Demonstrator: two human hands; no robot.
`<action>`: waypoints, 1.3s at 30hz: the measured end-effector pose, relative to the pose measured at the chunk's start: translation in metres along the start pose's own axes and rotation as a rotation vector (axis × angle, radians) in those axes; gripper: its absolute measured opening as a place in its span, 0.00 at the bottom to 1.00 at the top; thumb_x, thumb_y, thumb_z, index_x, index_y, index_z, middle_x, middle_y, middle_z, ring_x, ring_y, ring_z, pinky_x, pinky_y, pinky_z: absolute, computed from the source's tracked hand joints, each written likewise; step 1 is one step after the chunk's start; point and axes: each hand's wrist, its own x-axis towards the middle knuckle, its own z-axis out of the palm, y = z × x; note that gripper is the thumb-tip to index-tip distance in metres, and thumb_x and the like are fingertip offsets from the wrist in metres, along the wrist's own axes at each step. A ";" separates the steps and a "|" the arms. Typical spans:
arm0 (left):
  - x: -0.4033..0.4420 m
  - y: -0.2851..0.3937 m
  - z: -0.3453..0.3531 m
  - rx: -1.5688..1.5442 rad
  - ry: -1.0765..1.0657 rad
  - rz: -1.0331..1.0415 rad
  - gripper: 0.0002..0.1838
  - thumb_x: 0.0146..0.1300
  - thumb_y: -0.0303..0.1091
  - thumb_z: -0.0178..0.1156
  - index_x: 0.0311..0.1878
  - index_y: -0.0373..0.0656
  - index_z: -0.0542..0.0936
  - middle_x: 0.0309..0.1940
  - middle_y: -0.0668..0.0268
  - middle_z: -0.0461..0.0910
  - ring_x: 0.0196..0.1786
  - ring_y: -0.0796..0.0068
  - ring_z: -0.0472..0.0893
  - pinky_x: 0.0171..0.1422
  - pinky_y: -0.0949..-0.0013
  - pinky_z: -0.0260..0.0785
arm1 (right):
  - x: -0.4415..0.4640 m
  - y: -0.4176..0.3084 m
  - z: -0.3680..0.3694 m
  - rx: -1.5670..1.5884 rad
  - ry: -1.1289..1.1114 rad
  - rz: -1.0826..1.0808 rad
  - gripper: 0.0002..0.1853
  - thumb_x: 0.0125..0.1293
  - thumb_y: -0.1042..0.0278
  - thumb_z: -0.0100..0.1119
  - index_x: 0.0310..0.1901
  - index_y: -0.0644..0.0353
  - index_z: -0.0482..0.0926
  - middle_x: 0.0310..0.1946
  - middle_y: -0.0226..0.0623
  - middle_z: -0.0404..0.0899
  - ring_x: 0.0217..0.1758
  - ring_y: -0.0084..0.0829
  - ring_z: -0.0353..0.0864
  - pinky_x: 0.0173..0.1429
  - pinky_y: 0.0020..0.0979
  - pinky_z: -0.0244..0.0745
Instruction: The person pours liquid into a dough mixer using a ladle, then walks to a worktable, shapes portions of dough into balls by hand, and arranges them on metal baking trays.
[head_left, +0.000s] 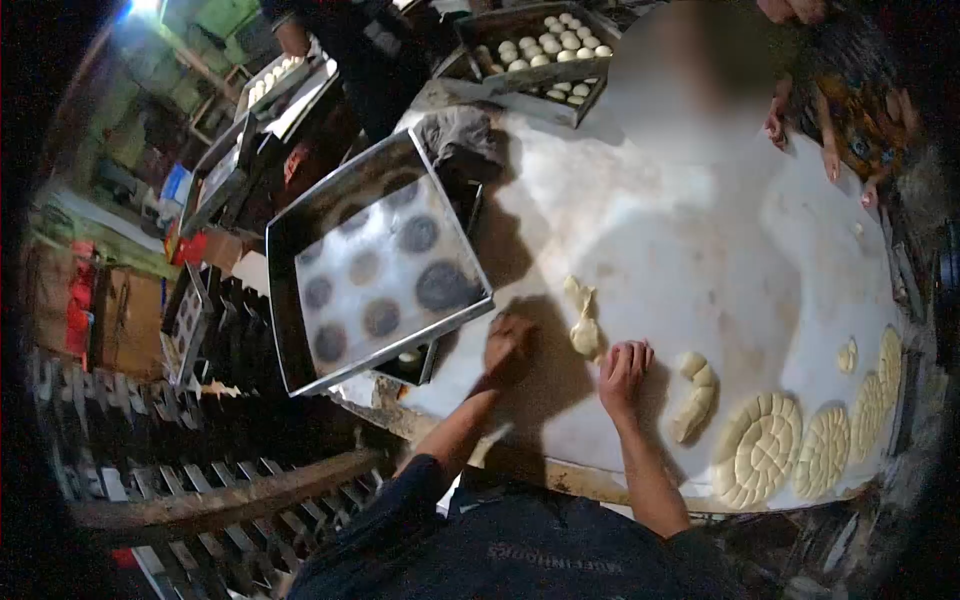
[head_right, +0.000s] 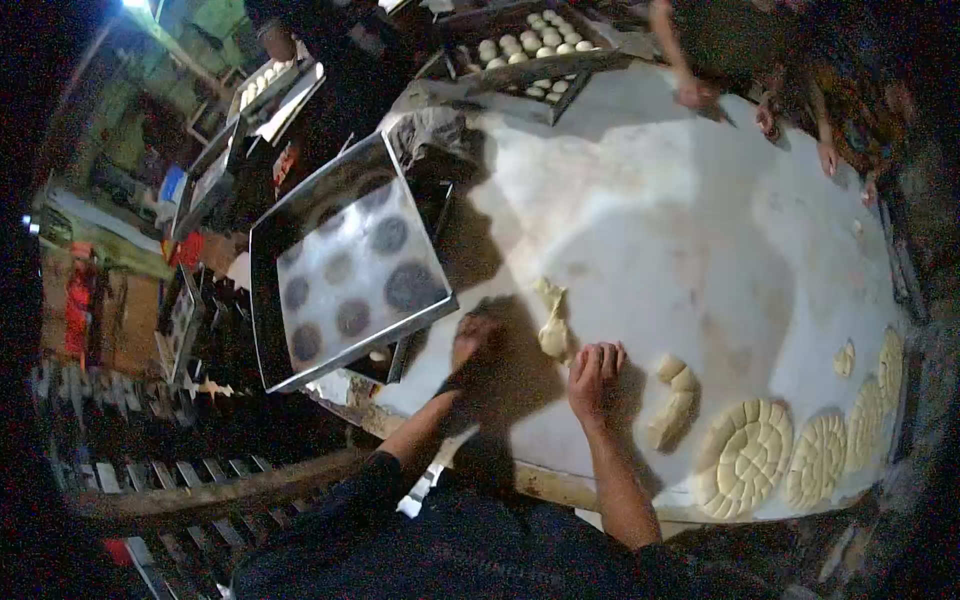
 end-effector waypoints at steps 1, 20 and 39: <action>-0.007 0.014 0.002 -0.104 -0.097 -0.002 0.15 0.67 0.33 0.46 0.52 0.38 0.75 0.48 0.52 0.76 0.57 0.55 0.71 0.64 0.60 0.62 | 0.000 -0.014 0.002 0.081 0.008 0.084 0.06 0.56 0.76 0.53 0.36 0.65 0.70 0.36 0.49 0.71 0.46 0.54 0.69 0.60 0.52 0.65; -0.085 -0.110 -0.342 0.270 0.030 -0.251 0.23 0.52 0.28 0.62 0.54 0.39 0.73 0.39 0.53 0.80 0.44 0.56 0.81 0.66 0.53 0.58 | 0.108 -0.347 -0.004 0.767 -0.372 -0.275 0.18 0.56 0.72 0.62 0.49 0.63 0.76 0.44 0.46 0.77 0.49 0.41 0.78 0.54 0.34 0.72; 0.041 0.076 -0.168 -0.747 -0.406 -0.279 0.28 0.52 0.35 0.69 0.57 0.44 0.73 0.52 0.57 0.75 0.51 0.60 0.76 0.54 0.62 0.71 | -0.146 0.001 -0.050 0.315 0.511 0.793 0.08 0.59 0.68 0.61 0.29 0.63 0.74 0.20 0.35 0.74 0.22 0.25 0.73 0.29 0.28 0.69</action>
